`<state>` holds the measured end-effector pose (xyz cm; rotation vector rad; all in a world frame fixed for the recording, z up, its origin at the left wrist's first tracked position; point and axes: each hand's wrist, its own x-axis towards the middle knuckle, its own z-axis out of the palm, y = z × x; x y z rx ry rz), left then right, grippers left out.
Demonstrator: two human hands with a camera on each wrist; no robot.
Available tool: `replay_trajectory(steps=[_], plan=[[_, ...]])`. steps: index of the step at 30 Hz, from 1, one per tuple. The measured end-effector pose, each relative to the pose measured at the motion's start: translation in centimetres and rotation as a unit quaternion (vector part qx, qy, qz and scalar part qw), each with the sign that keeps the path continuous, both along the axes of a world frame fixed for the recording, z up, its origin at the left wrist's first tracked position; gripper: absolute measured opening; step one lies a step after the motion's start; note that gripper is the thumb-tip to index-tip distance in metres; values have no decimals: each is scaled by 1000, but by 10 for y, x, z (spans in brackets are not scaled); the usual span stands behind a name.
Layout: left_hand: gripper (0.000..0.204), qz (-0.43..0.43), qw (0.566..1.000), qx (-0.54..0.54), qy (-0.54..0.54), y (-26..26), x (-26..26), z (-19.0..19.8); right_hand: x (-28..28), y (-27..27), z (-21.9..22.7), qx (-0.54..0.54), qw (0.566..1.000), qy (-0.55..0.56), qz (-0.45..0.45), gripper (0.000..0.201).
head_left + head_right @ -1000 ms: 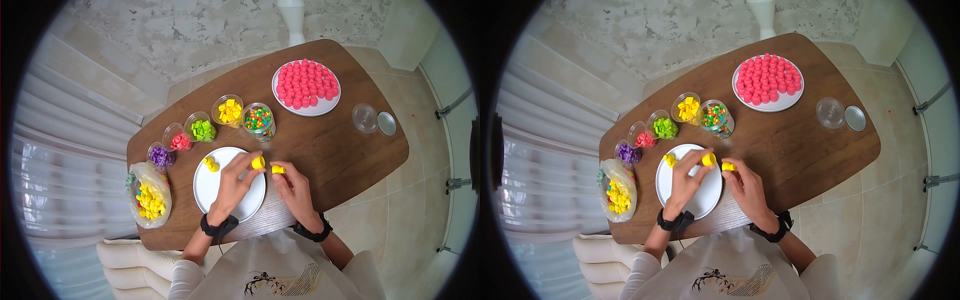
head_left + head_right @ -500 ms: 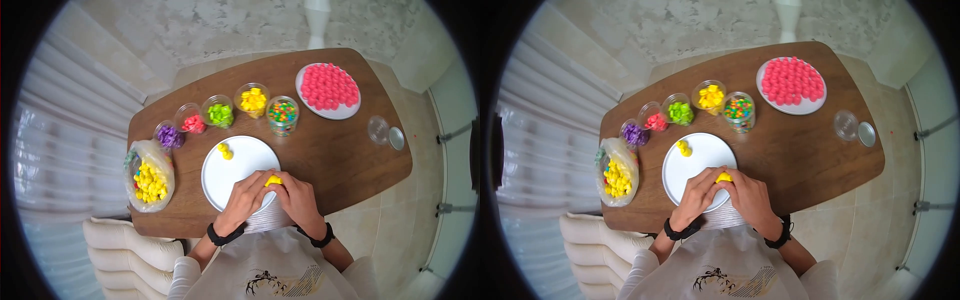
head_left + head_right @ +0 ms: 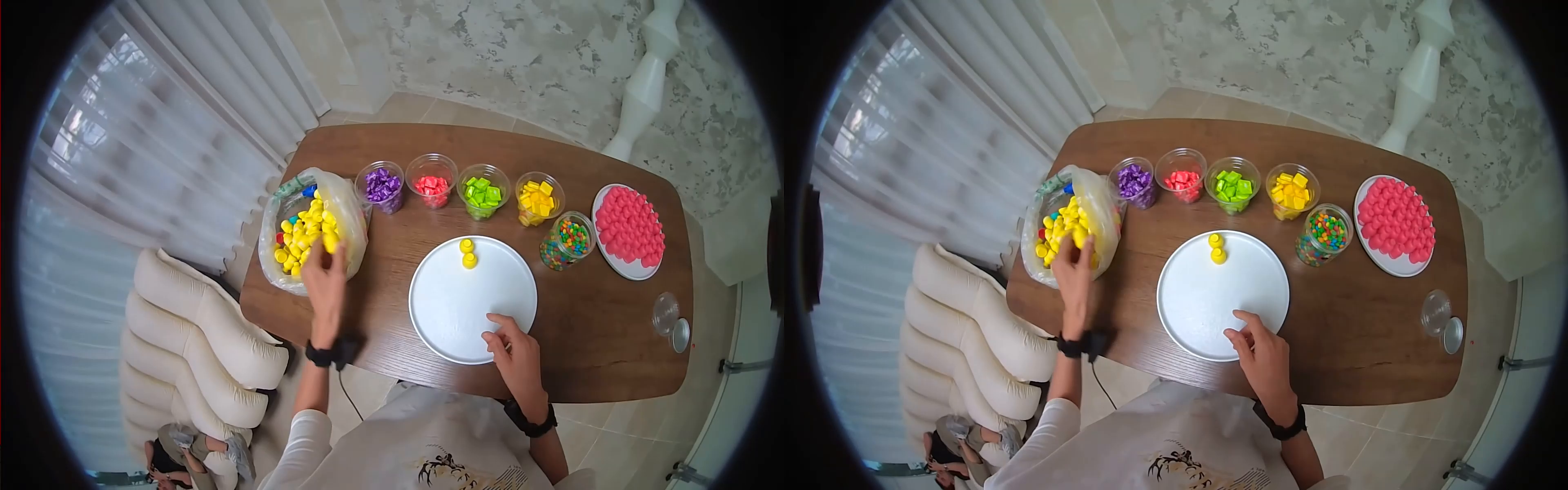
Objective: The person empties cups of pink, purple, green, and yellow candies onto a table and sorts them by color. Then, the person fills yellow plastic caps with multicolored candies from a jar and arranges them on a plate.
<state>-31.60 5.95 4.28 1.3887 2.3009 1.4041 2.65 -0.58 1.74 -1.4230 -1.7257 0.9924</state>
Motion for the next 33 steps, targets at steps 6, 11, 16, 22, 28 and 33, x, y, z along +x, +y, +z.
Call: replay_trajectory(steps=[6, 11, 16, 22, 28, 33], plan=[[49, 21, 992, 67, 105, 22, -4, 11, -1, 7, 4, -5, 1000, -27, 12, 27], [19, -266, 958, 53, 97, 17, 85, 16, 3, 7, 2, -24, 1000, -8, 3, 25], [30, -392, 913, -55, 102, 29, 133, 12, 7, 6, 3, -12, 1000, 7, 3, 20], [33, -440, 872, -93, 193, 34, 140, -7, 15, 4, -2, -10, 1000, 14, -13, 22], [35, -439, 874, -117, 171, 35, 140, -9, 17, 6, 3, 5, 1000, 11, 3, 21], [34, -453, 851, -195, 178, 26, 146, 0, 19, 9, 5, 3, 1000, 29, 1, 25]])
